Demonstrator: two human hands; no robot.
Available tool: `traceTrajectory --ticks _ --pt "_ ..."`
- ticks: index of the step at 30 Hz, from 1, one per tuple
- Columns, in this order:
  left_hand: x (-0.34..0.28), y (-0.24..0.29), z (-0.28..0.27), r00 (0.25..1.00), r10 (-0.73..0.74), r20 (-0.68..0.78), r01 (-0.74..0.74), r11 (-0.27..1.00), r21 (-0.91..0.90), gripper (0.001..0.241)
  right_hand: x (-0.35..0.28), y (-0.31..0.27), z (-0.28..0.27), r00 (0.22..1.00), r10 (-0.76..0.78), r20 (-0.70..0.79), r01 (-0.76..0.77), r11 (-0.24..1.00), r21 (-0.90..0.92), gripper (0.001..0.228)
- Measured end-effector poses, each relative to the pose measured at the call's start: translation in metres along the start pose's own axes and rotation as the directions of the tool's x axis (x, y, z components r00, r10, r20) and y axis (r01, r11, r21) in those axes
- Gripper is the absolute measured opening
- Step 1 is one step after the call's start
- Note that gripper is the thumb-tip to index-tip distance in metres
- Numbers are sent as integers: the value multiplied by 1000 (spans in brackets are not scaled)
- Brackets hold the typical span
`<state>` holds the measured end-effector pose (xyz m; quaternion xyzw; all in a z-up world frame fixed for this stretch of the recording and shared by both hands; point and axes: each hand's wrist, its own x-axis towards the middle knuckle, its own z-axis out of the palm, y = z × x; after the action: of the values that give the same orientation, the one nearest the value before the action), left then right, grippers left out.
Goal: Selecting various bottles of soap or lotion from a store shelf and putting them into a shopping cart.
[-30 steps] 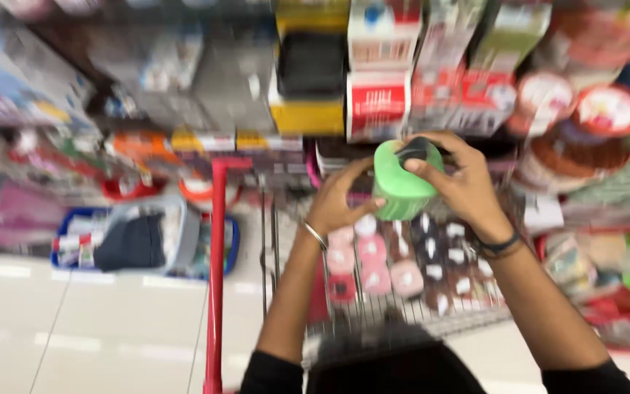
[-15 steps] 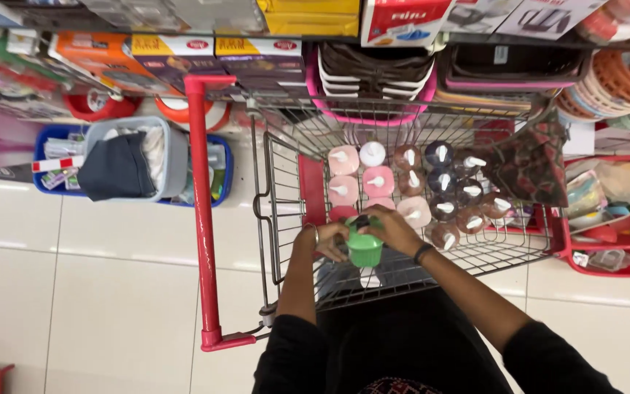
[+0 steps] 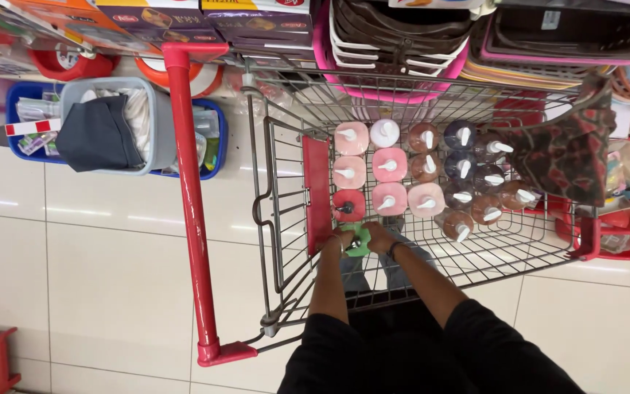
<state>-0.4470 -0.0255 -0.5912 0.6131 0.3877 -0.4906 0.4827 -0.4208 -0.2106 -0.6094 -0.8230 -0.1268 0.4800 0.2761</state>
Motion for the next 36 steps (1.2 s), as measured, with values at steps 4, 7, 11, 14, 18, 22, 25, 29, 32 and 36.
traceTrajectory --ticks 4,7,11,14,18,22,25,29,32,36 --pt "-24 17 -2 998 -47 -52 51 996 74 52 11 19 -2 995 -73 -67 81 989 123 66" --pt "20 13 -4 981 151 -121 -124 971 203 51 -27 -33 -56 997 -39 -72 52 982 184 53" --pt "-51 75 -22 736 667 -117 -644 742 185 34 -100 -119 -149 986 28 -167 85 768 634 43" --pt "-197 158 -28 538 828 -158 -823 557 116 30 -148 -164 -220 884 -117 -453 414 648 640 35" --pt "-384 259 -42 28 955 -297 -941 125 314 28 -216 -221 -312 652 -259 -713 670 636 383 32" --pt "-498 337 -46 -444 867 -227 -813 -283 508 24 -282 -288 -405 386 -437 -812 869 469 160 34" --pt "-550 395 -56 -607 759 -235 -693 -360 625 30 -323 -335 -474 404 -332 -852 843 497 206 31" --pt "-565 475 -87 -710 693 -127 -399 -247 883 54 -344 -390 -571 109 -459 -882 817 546 -183 27" --pt "-552 523 -109 -699 713 -45 -192 -127 973 58 -340 -437 -646 34 -485 -874 753 587 -296 26" --pt "-529 555 -127 -805 592 43 -46 -133 990 54 -285 -478 -759 -81 -564 -822 597 633 -493 38"
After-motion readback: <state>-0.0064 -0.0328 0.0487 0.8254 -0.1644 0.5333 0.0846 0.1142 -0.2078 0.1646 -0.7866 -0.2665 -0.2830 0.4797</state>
